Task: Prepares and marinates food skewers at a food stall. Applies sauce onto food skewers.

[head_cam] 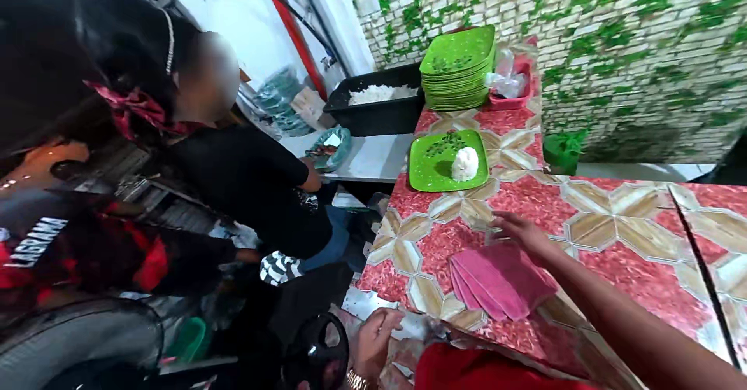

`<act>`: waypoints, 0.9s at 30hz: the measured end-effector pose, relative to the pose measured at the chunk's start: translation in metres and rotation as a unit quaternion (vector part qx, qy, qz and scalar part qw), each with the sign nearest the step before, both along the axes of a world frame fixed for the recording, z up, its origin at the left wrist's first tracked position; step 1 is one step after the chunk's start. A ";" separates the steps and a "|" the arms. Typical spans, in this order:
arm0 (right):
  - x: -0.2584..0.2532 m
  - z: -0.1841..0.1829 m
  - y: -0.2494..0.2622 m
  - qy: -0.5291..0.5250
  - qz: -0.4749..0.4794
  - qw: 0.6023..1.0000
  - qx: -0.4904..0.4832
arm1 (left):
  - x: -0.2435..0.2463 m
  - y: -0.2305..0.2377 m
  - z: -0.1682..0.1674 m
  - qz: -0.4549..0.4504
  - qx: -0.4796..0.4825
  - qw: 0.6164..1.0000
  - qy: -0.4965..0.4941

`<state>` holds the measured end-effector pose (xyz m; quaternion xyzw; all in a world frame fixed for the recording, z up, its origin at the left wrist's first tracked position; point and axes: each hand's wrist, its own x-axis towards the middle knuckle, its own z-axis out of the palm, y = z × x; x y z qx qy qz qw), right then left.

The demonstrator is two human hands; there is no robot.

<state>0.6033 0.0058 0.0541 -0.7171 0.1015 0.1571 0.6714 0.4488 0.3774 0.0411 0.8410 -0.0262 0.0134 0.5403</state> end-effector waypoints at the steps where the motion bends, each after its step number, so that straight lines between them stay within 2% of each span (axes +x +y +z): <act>1: 0.014 0.002 0.001 0.032 -0.030 0.999 0.032 | -0.002 0.011 0.001 0.018 0.000 1.000 0.004; 4: 0.055 -0.002 0.005 0.100 -0.085 0.986 0.101 | 0.011 0.048 0.005 0.055 -0.016 0.998 -0.007; 7: 0.074 0.000 0.019 0.137 -0.111 0.976 0.124 | 0.043 0.092 0.014 0.053 -0.027 0.998 0.003; 10: 0.064 0.005 0.055 0.132 -0.137 0.975 0.110 | 0.090 0.143 0.024 0.032 -0.027 0.999 0.022; 13: 0.044 0.013 0.103 0.139 -0.091 0.977 0.131 | 0.150 0.174 0.042 0.029 -0.040 0.997 0.057; 15: 0.037 0.014 0.136 0.138 -0.053 0.979 0.143 | 0.196 0.191 0.058 -0.012 0.000 0.997 0.075; 19: 0.023 0.013 0.188 0.116 -0.018 0.982 0.148 | 0.263 0.213 0.093 -0.109 0.167 0.975 0.100; 22: 0.006 0.011 0.208 0.110 0.002 0.980 0.163 | 0.268 0.225 0.110 -0.117 0.182 0.975 0.056; 27: -0.013 0.015 0.240 0.122 0.100 0.965 0.211 | 0.242 0.255 0.128 -0.051 0.136 0.987 -0.071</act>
